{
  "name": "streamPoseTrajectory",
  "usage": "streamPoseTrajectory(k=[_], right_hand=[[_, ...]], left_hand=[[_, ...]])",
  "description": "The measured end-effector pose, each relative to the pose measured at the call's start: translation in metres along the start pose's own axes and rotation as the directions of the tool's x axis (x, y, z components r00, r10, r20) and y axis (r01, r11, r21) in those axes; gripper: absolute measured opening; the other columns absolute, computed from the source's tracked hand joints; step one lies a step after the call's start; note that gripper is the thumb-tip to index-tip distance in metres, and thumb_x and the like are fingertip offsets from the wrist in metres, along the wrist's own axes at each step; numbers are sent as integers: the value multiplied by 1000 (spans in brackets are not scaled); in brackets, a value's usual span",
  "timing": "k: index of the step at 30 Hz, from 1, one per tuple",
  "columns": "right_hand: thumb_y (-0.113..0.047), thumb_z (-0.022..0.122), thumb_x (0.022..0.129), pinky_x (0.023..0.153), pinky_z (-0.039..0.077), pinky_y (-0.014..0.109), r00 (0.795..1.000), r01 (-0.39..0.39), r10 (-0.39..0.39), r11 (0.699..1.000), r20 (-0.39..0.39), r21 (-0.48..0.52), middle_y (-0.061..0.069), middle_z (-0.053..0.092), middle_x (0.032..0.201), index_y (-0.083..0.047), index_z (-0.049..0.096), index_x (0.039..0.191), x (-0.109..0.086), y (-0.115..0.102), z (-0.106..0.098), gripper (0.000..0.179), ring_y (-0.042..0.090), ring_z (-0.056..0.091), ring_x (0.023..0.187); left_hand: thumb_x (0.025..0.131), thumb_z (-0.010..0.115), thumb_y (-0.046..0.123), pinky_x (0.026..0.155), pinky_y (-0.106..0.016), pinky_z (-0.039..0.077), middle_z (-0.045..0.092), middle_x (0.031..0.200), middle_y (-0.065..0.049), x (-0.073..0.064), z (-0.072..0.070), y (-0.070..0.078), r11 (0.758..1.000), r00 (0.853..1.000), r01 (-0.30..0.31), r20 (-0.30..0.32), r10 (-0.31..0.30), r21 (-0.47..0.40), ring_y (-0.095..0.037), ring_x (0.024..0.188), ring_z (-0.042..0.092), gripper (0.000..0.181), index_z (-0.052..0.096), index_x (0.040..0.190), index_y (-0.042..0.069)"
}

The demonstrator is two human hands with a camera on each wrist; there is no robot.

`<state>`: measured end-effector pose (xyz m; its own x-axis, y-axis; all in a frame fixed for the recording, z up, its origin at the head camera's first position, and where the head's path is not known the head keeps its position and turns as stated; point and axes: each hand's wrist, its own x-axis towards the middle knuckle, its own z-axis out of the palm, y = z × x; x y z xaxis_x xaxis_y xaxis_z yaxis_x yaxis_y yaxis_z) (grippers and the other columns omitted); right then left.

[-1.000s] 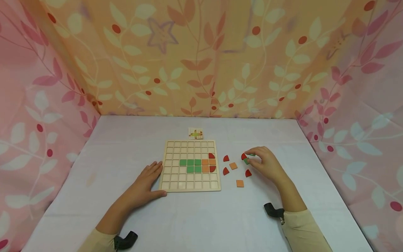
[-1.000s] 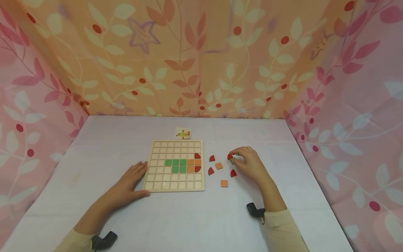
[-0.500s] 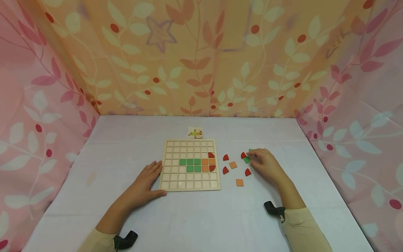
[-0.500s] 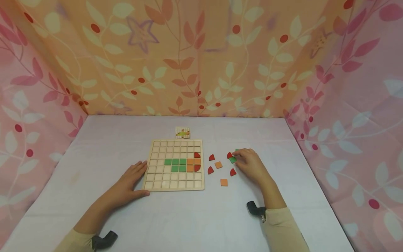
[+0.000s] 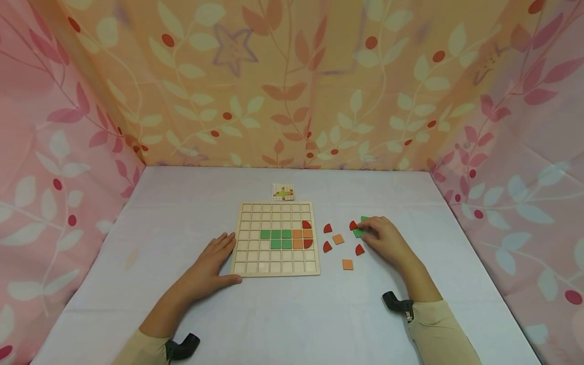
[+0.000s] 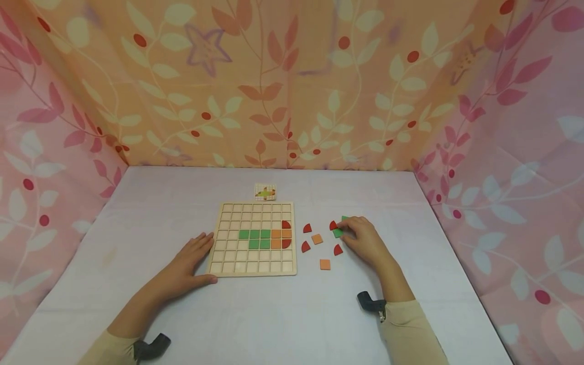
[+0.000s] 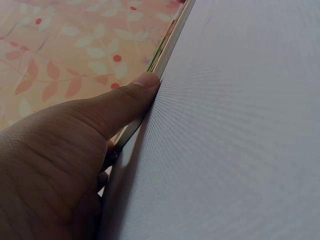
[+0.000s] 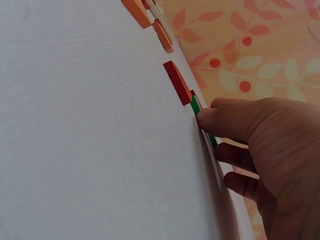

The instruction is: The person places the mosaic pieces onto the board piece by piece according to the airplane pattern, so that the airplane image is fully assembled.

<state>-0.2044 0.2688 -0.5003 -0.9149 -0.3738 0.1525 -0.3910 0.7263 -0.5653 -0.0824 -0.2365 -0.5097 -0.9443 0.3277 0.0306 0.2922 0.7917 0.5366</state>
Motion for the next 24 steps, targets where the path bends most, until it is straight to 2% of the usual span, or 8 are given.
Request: streamPoseTrajectory(k=[5, 13, 19, 24], right_hand=[[-9, 75, 91, 108, 46, 54, 1000, 15, -14, 999, 20, -38, 8, 70, 124, -11, 73, 119, 0, 1, 0, 28, 29, 56, 122], [-13, 77, 91, 108, 48, 53, 999, 20, -17, 995, 36, -98, 5, 69, 118, -14, 75, 115, -2, 1, -2, 24, 27, 57, 120], [-16, 78, 91, 108, 48, 53, 999, -1, 4, 997, 37, -83, 3, 67, 117, -16, 75, 117, -3, -1, -4, 26, 25, 55, 119], [-11, 78, 89, 105, 49, 52, 999, 50, -50, 998, 7, -43, 4, 67, 116, -14, 75, 116, -5, -5, -8, 27, 25, 56, 118]], left_hand=[[81, 82, 57, 129, -49, 11, 25, 170, -10, 1, 1, -1, 1000, 1000, -3, 8, 3, 1, -34, 158, 13, 109, 31, 160, 3], [81, 80, 60, 128, -52, 12, 26, 169, -12, 1, 0, -2, 1000, 1000, -18, -2, 18, 7, -35, 158, 14, 109, 31, 160, 2], [81, 80, 59, 128, -54, 13, 26, 169, -13, 2, 0, -2, 1000, 1000, -29, -9, 29, 11, -35, 158, 15, 109, 32, 159, 1], [81, 80, 59, 129, -48, 11, 26, 169, -12, 0, 1, -2, 1000, 1000, -18, -5, 18, 4, -35, 158, 15, 109, 31, 160, 2]])
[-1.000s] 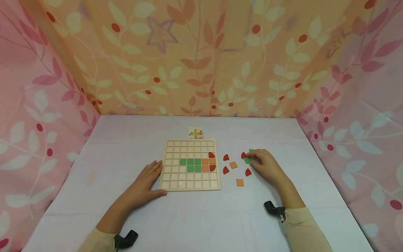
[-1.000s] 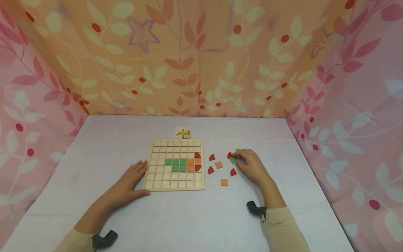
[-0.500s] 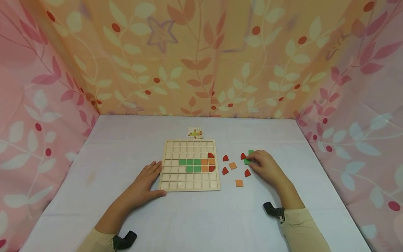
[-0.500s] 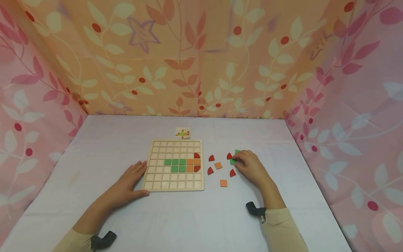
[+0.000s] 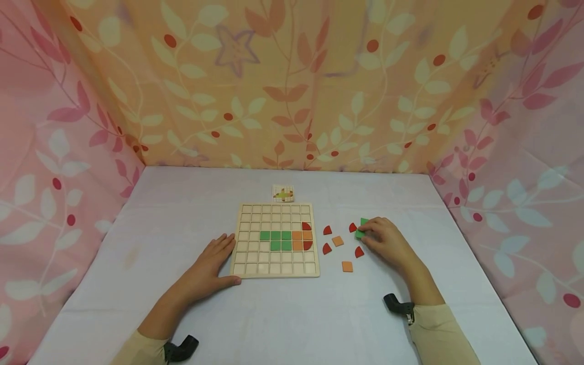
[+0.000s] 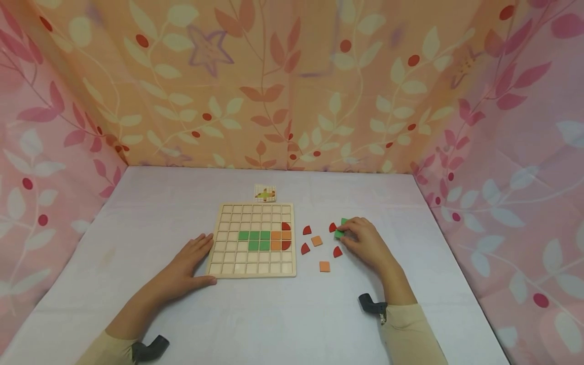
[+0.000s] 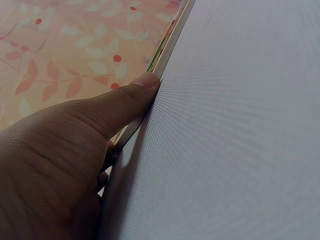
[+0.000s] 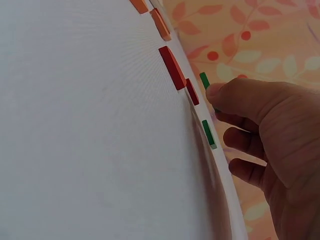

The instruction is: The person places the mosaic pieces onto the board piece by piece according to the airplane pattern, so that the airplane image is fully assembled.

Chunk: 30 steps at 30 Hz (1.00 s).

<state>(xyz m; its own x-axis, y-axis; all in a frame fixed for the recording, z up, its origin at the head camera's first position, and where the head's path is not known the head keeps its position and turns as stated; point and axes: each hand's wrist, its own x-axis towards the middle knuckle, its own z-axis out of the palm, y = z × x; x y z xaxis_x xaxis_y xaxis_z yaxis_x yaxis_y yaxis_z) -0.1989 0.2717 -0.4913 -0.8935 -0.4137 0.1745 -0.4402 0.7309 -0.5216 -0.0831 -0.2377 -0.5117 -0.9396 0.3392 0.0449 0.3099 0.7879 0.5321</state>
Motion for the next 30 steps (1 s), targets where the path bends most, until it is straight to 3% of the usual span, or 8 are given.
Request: streamPoseTrajectory(k=[8, 15, 24, 30], right_hand=[[-6, 77, 89, 104, 48, 51, 999, 18, -16, 999, -47, 50, 2, 66, 117, -15, 75, 117, 1, -10, -5, 30, 24, 55, 118], [-6, 77, 90, 100, 50, 47, 994, 96, -91, 993, -59, 74, -1, 67, 114, -17, 75, 119, 9, -29, -9, 31, 21, 56, 115], [-13, 78, 92, 101, 53, 49, 999, 47, -47, 995, -10, 84, -3, 66, 116, -20, 74, 120, 18, -58, -12, 30, 20, 54, 117], [-15, 78, 91, 100, 54, 49, 997, 76, -76, 994, 2, 84, -5, 66, 114, -20, 75, 119, 26, -75, -10, 28, 19, 54, 117]], left_hand=[[81, 81, 57, 127, -50, 13, 29, 167, -16, 0, 2, -1, 999, 998, -48, -44, 48, 12, -39, 156, 19, 107, 34, 158, -1], [81, 82, 56, 126, -53, 15, 29, 167, -16, -2, 2, 0, 1000, 999, -30, -39, 30, 7, -39, 156, 19, 107, 34, 158, 0], [80, 83, 56, 127, -54, 15, 28, 168, -12, 0, 2, -1, 1000, 999, -23, -26, 23, 2, -36, 157, 18, 108, 33, 159, 2], [80, 83, 56, 129, -49, 12, 25, 170, -8, 0, 2, -1, 1000, 1000, 20, 3, -20, -7, -33, 158, 14, 109, 31, 160, 4]])
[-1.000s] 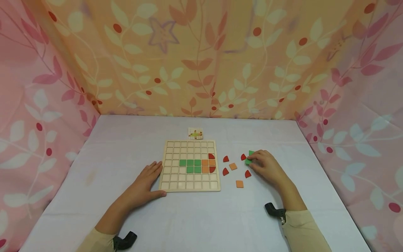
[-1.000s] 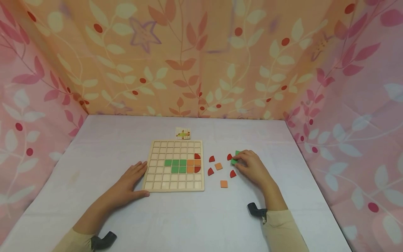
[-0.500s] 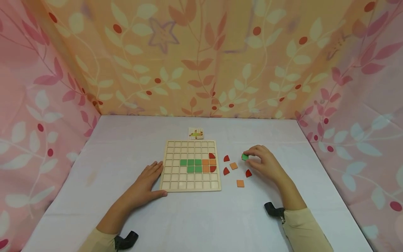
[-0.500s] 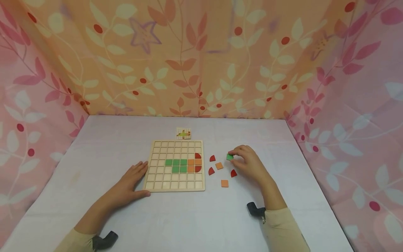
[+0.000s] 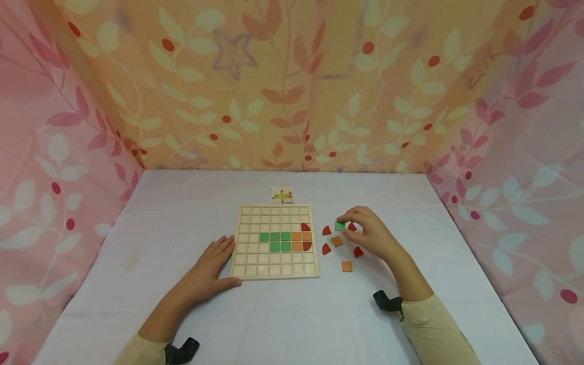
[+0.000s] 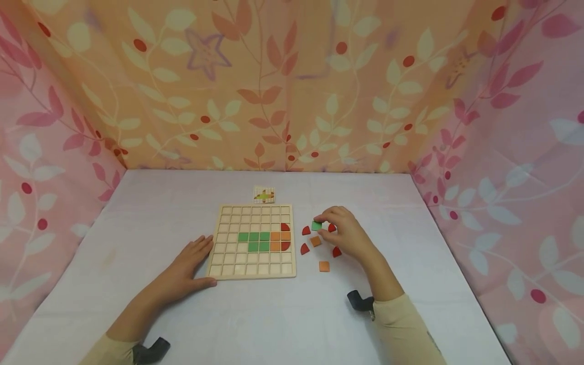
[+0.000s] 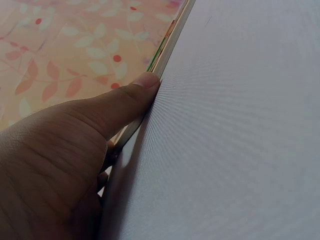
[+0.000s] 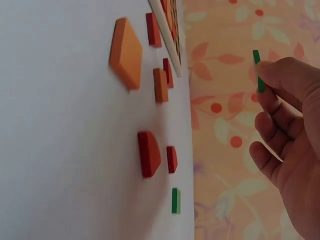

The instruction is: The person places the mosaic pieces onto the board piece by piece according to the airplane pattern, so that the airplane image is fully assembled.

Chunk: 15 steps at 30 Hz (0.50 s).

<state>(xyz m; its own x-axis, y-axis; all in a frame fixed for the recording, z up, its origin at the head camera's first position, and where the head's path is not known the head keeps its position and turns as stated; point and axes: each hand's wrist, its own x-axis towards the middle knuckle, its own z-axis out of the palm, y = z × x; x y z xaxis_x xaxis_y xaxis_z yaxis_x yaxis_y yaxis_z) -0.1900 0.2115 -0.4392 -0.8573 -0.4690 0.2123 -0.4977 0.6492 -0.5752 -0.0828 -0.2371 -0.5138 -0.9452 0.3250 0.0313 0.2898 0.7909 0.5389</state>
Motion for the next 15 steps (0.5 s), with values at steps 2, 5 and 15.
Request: streamPoseTrajectory(k=[2, 5, 15], right_hand=[[-15, 78, 91, 100, 54, 48, 1000, 13, -14, 1000, 5, 6, -6, 66, 113, -21, 75, 118, 3, -5, 2, 28, 19, 54, 116], [-13, 79, 90, 99, 54, 46, 999, 35, -35, 999, 12, 23, -8, 65, 112, -20, 75, 117, 8, -13, 4, 27, 17, 54, 115], [-14, 79, 90, 99, 53, 42, 995, 92, -94, 994, 32, 53, -6, 65, 112, -17, 76, 117, 26, -41, 15, 27, 16, 54, 114]], left_hand=[[80, 83, 56, 129, -49, 11, 24, 170, -7, -1, 0, 1, 1000, 1000, 14, 9, -13, -4, -32, 159, 12, 109, 31, 161, 5], [80, 83, 55, 129, -50, 12, 24, 170, -6, -2, 0, 1, 1000, 1000, 22, 13, -22, -2, -31, 159, 12, 109, 31, 161, 5], [81, 82, 55, 129, -49, 10, 23, 170, -7, -1, -2, 3, 1000, 1000, 16, 21, -17, 12, -32, 159, 12, 108, 30, 161, 5]])
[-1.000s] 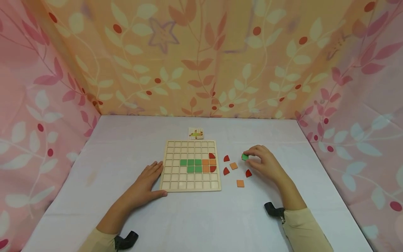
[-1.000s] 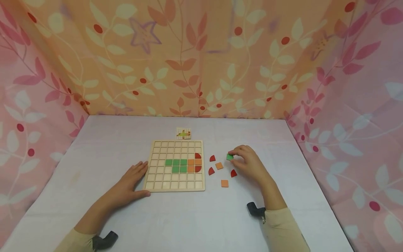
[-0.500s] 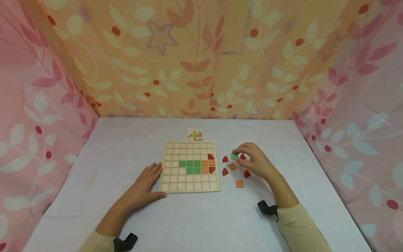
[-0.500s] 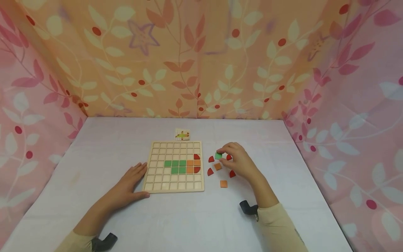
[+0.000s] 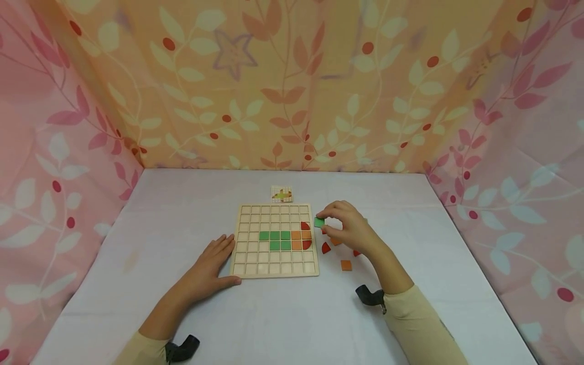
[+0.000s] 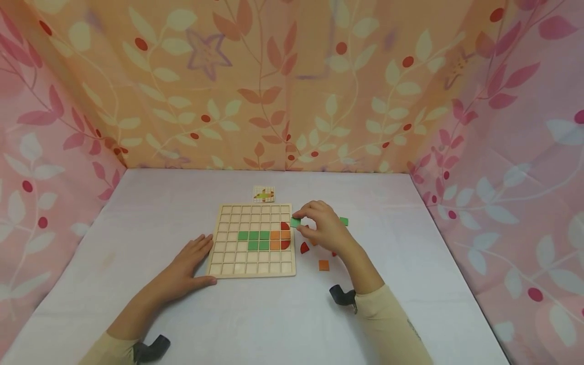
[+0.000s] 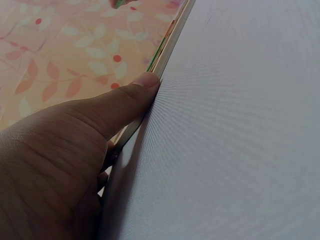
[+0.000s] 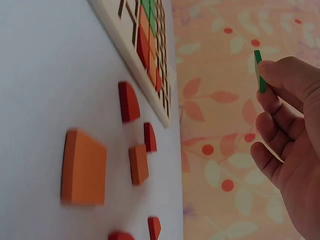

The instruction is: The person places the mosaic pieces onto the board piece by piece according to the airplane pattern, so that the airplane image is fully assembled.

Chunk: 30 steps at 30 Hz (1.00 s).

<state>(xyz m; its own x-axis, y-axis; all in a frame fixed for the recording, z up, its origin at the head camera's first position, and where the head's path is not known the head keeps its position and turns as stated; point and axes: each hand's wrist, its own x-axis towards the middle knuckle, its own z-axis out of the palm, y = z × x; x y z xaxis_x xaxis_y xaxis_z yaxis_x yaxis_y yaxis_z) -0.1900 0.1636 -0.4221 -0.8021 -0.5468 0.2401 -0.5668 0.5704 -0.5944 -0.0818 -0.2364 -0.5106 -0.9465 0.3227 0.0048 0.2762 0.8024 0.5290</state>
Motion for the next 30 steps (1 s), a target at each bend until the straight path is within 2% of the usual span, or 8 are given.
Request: streamPoseTrajectory(k=[9, 17, 25, 30], right_hand=[[-19, 77, 92, 103, 50, 44, 999, 32, -32, 999, 32, 1, -9, 65, 114, -21, 75, 119, 17, -18, 18, 27, 15, 53, 117], [-19, 79, 91, 105, 50, 43, 995, 72, -73, 997, 69, 17, -8, 65, 115, -20, 76, 118, 30, -33, 38, 27, 16, 53, 119], [-19, 78, 92, 104, 48, 41, 989, 95, -100, 994, 109, 47, -6, 66, 114, -19, 76, 118, 41, -45, 63, 26, 16, 55, 118], [-23, 77, 94, 102, 49, 37, 984, 108, -108, 994, 139, 12, -9, 66, 114, -21, 76, 119, 45, -49, 78, 26, 13, 55, 116]], left_hand=[[81, 83, 55, 127, -55, 15, 27, 169, -13, 0, -1, 1, 999, 999, -41, -33, 41, -8, -37, 157, 16, 107, 33, 159, 1], [81, 82, 54, 129, -49, 10, 23, 170, -8, -1, -2, 1, 1000, 1000, -3, 3, 3, -9, -31, 159, 11, 108, 30, 161, 4], [81, 83, 54, 129, -48, 10, 23, 170, -8, -1, -3, 2, 1000, 1000, -1, 2, 1, -20, -31, 159, 11, 108, 30, 160, 3], [81, 81, 56, 129, -51, 11, 24, 170, -9, 0, -2, 1, 1000, 1000, -7, -2, 7, -19, -33, 159, 12, 108, 30, 161, 4]])
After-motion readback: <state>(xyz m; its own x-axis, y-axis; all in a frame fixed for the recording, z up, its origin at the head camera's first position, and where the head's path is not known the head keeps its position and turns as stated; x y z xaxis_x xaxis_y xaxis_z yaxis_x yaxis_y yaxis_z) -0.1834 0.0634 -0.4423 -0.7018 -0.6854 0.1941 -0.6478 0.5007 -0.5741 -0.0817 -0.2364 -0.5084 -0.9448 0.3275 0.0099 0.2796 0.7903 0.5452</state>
